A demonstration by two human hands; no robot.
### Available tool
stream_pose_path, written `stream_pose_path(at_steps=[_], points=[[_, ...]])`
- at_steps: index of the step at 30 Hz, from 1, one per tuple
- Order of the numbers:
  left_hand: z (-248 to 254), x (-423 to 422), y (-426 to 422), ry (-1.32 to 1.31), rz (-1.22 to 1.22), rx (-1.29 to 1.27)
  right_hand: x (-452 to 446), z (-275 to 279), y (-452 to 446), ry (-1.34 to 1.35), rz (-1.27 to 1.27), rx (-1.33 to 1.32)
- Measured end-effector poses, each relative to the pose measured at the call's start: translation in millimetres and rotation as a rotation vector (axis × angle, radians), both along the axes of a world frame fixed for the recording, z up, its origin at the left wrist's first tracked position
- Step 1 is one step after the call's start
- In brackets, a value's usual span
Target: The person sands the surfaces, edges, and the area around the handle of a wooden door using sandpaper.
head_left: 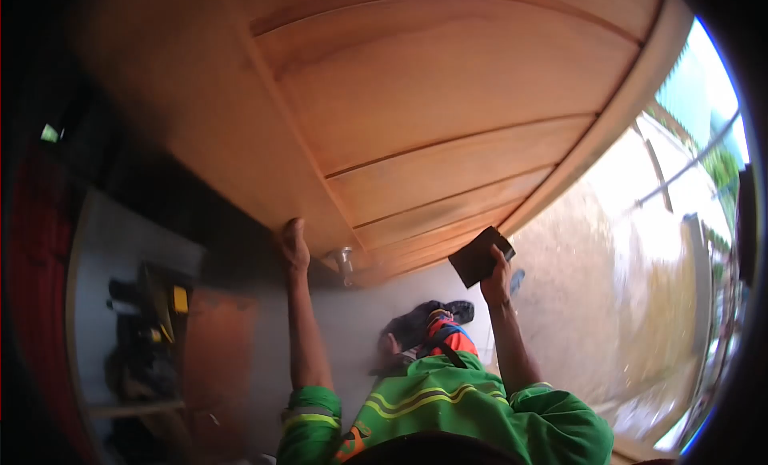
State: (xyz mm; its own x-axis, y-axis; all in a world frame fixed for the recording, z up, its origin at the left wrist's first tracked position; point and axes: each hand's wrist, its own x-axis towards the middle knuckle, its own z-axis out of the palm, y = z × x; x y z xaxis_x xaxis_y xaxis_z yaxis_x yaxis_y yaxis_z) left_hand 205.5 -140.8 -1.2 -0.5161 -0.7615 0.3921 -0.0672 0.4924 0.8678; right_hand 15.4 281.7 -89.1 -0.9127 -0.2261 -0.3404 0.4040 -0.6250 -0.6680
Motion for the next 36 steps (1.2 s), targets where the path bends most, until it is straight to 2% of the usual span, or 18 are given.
stream_pose_path(at_steps=[2, 4, 5, 7, 9, 11, 12, 14, 18, 20, 22, 24, 26, 28, 31, 33, 35, 36], points=[[-17.9, -7.6, 9.7, 0.104, 0.143, 0.024, 5.7, -42.6, -8.2, 0.193, -0.162, 0.303], [-11.8, -17.3, 14.7, 0.189, 0.272, 0.062, -12.5, -81.4, -40.7, 0.426, -0.225, 1.0], [-15.8, -17.4, 8.7, 0.166, 0.276, 0.02, -18.8, -66.2, -63.9, 0.412, -0.31, 0.965], [-25.9, -6.9, -11.2, 0.102, 0.283, -0.045, -26.4, -1.8, -124.3, 0.366, -0.429, 0.655], [-37.7, -1.8, -19.8, 0.09, 0.325, -0.08, -16.4, 52.4, -176.2, 0.445, -0.513, 0.591], [-36.6, -9.9, -20.0, 0.168, 0.347, -0.099, 2.2, 67.3, -204.4, 0.595, -0.557, 0.806], [-24.6, -8.5, -14.3, 0.209, 0.323, -0.108, 6.6, 49.7, -203.3, 0.71, -0.528, 0.865], [-19.6, -8.2, -15.5, 0.175, 0.289, -0.168, -5.0, -20.3, -187.5, 0.944, -0.472, 1.267], [-68.4, 22.2, -60.4, 0.041, 0.206, -0.163, -66.2, -38.0, -146.8, 0.56, -0.67, 0.773], [-62.7, 11.6, -39.5, 0.08, 0.166, -0.161, -106.1, -33.3, -139.5, 0.386, -0.794, 0.491], [-72.4, 15.3, -34.3, 0.05, 0.12, -0.094, -97.8, 43.7, -155.7, 0.413, -0.892, 0.741], [-97.0, 21.1, -40.6, 0.0, 0.085, 0.029, -65.0, 63.6, -174.2, 0.671, -0.858, 0.917], [-94.4, 17.9, -30.7, -0.004, 0.05, 0.006, -52.0, -8.0, -171.3, 0.879, -0.735, 1.066], [-75.5, 16.2, -28.9, -0.001, 0.014, -0.045, -51.9, -22.9, -165.5, 0.691, -0.771, 0.924], [-81.2, 6.3, -37.7, 0.019, 0.045, -0.135, -81.8, -25.8, -156.5, 0.448, -0.83, 0.686], [-83.6, 25.1, -40.9, 0.002, 0.049, -0.17, -87.8, -0.3, -152.9, 0.419, -0.844, 0.701], [-93.9, 22.9, -54.8, -0.005, 0.056, -0.251, -85.8, 73.0, -157.3, 0.652, -0.922, 0.892], [-94.3, 23.0, -54.9, -0.011, 0.059, -0.248, -82.9, 54.6, -157.6, 0.689, -0.879, 0.921]])
